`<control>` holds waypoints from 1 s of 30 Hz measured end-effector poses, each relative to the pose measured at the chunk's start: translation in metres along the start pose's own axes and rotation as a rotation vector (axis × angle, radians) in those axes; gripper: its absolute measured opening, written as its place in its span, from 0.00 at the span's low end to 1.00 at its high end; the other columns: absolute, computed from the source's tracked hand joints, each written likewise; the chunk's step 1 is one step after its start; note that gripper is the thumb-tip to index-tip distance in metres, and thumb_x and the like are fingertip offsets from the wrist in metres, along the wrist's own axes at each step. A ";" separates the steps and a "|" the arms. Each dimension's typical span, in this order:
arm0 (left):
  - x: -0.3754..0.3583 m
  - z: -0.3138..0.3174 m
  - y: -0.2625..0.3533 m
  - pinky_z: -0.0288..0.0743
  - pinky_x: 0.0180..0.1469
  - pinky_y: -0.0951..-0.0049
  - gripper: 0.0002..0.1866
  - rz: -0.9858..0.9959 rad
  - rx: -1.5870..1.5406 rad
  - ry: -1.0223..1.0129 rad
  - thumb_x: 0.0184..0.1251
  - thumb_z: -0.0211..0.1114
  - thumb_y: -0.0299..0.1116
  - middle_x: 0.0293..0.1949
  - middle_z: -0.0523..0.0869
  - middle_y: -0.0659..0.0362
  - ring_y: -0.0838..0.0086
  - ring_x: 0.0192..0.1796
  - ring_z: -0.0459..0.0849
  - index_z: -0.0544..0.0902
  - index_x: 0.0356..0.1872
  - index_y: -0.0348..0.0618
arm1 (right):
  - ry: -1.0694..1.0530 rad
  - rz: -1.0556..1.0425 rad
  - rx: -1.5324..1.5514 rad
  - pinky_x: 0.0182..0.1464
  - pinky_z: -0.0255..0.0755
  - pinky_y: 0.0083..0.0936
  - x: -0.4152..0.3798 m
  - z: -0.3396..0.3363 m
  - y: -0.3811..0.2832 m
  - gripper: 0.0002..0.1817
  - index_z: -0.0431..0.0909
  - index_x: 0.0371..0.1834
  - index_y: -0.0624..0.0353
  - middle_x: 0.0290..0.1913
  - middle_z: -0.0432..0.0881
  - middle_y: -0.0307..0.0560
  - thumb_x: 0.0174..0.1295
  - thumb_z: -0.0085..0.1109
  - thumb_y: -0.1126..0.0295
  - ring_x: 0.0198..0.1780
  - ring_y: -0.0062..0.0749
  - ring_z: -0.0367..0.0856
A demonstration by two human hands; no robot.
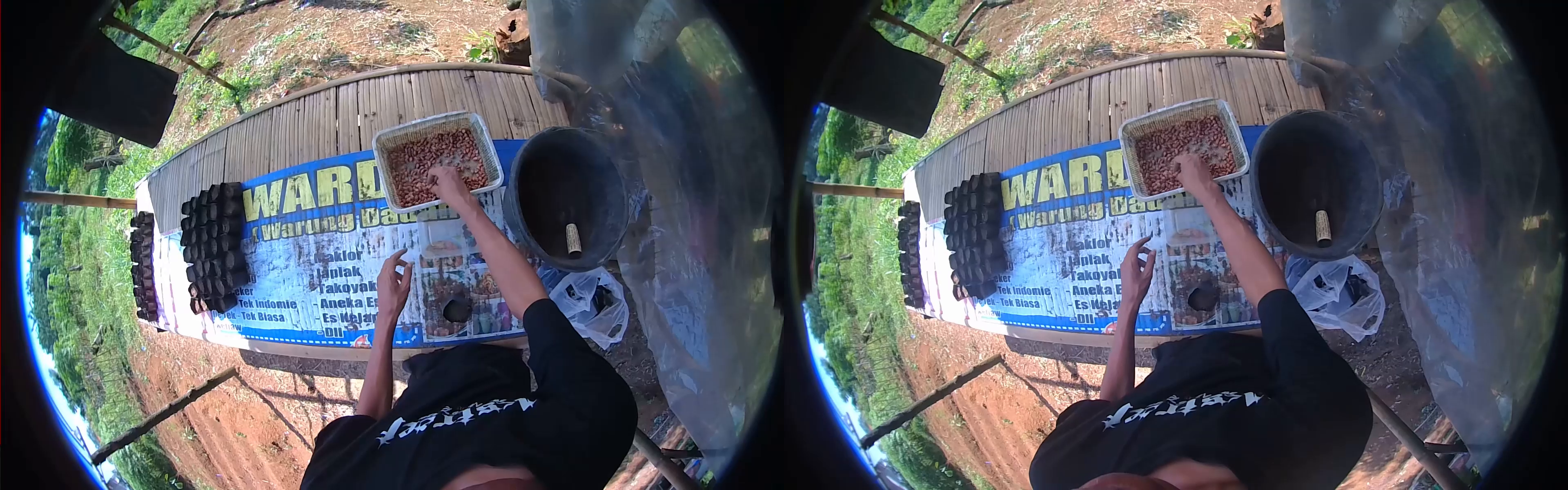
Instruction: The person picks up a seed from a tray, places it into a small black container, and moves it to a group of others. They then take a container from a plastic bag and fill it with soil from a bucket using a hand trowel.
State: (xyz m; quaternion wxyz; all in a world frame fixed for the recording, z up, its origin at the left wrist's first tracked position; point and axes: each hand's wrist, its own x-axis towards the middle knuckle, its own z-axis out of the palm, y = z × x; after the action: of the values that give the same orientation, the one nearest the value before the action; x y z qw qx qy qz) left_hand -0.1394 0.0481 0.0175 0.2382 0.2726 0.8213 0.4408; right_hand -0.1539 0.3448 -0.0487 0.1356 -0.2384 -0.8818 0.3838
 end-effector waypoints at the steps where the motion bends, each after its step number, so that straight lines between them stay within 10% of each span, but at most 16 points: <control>1: 0.012 -0.002 0.009 0.74 0.32 0.71 0.19 0.044 -0.023 0.048 0.70 0.66 0.28 0.39 0.84 0.55 0.75 0.25 0.79 0.80 0.61 0.42 | 0.016 0.024 0.015 0.49 0.79 0.39 -0.001 -0.003 -0.002 0.11 0.86 0.36 0.60 0.35 0.86 0.56 0.48 0.70 0.80 0.43 0.52 0.86; 11: 0.148 0.023 0.075 0.77 0.36 0.75 0.15 0.249 -0.066 0.017 0.72 0.66 0.33 0.38 0.87 0.58 0.79 0.33 0.82 0.83 0.58 0.44 | 0.216 0.176 0.583 0.40 0.81 0.25 -0.006 -0.034 -0.013 0.09 0.79 0.43 0.63 0.36 0.90 0.49 0.68 0.64 0.69 0.39 0.28 0.90; 24: 0.042 0.022 0.115 0.70 0.32 0.81 0.22 0.200 -0.526 0.037 0.65 0.75 0.29 0.44 0.84 0.62 0.85 0.32 0.80 0.82 0.59 0.43 | 0.171 0.137 1.116 0.51 0.79 0.20 -0.134 -0.086 -0.115 0.11 0.84 0.49 0.66 0.43 0.90 0.45 0.65 0.68 0.76 0.46 0.21 0.86; 30: 0.016 0.023 0.109 0.67 0.31 0.84 0.10 0.274 -0.594 0.063 0.64 0.74 0.25 0.45 0.84 0.61 0.88 0.28 0.76 0.87 0.44 0.38 | 0.094 0.146 1.204 0.49 0.80 0.21 -0.166 -0.093 -0.120 0.10 0.85 0.46 0.67 0.40 0.90 0.45 0.65 0.69 0.75 0.43 0.22 0.87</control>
State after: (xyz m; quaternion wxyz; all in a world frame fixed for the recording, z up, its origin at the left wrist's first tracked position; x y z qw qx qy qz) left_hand -0.1107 0.1228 0.0972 0.2202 0.2854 0.6194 0.6974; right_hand -0.0119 0.2438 0.0925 0.2587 -0.1964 -0.4840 0.8125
